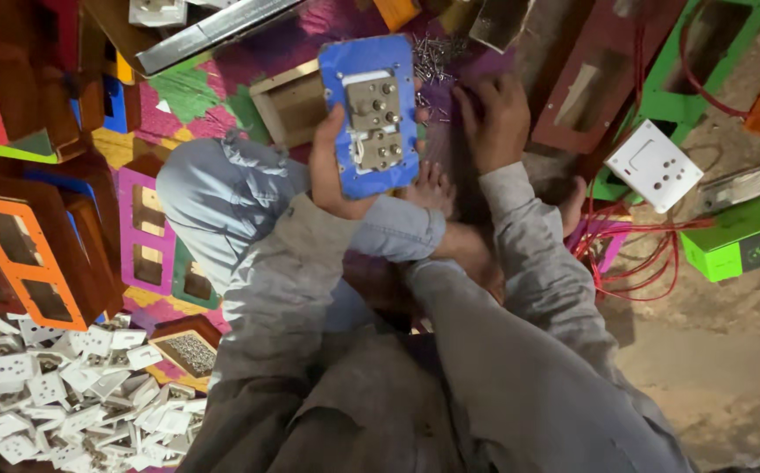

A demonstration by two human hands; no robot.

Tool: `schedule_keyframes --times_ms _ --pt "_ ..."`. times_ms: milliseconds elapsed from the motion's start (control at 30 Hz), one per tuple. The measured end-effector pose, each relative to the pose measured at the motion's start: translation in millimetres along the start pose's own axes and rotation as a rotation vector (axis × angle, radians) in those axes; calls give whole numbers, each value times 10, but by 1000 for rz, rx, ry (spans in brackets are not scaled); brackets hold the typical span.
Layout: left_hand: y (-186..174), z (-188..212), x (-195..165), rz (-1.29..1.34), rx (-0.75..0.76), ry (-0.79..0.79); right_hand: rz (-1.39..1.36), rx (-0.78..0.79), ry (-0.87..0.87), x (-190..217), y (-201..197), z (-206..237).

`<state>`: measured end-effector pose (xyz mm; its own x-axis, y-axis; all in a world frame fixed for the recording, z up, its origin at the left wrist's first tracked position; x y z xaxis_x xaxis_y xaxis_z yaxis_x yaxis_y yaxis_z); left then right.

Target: The person sits on a patterned mat and assembles electrical switch plates by hand. They pick up a blue switch plate, insert metal screws into the back, and tighten them. They repeat the process with a green switch plate, handling screws and plates one at a time.

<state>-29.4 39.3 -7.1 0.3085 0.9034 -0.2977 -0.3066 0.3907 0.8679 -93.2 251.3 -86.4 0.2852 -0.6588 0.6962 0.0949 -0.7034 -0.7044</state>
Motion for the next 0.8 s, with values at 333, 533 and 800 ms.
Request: schedule_keyframes --times_ms 333,533,800 --pt "-65 -26 230 107 30 -20 249 -29 147 232 154 87" --pt "-48 20 175 73 63 -24 188 -128 151 240 104 162" --pt "-19 -16 172 95 28 -29 206 -57 52 225 48 24"
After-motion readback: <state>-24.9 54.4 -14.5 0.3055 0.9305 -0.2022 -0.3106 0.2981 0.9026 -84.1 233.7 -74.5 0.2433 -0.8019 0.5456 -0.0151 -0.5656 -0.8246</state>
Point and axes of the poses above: each hand's wrist, its own z-axis away from the middle knuckle, its own y-axis out of the palm, x = y × z, the point moved 1 cm from there along -z, towards the middle knuckle, and after that the axes turned 6 degrees about -z, right-handed, at the moved point
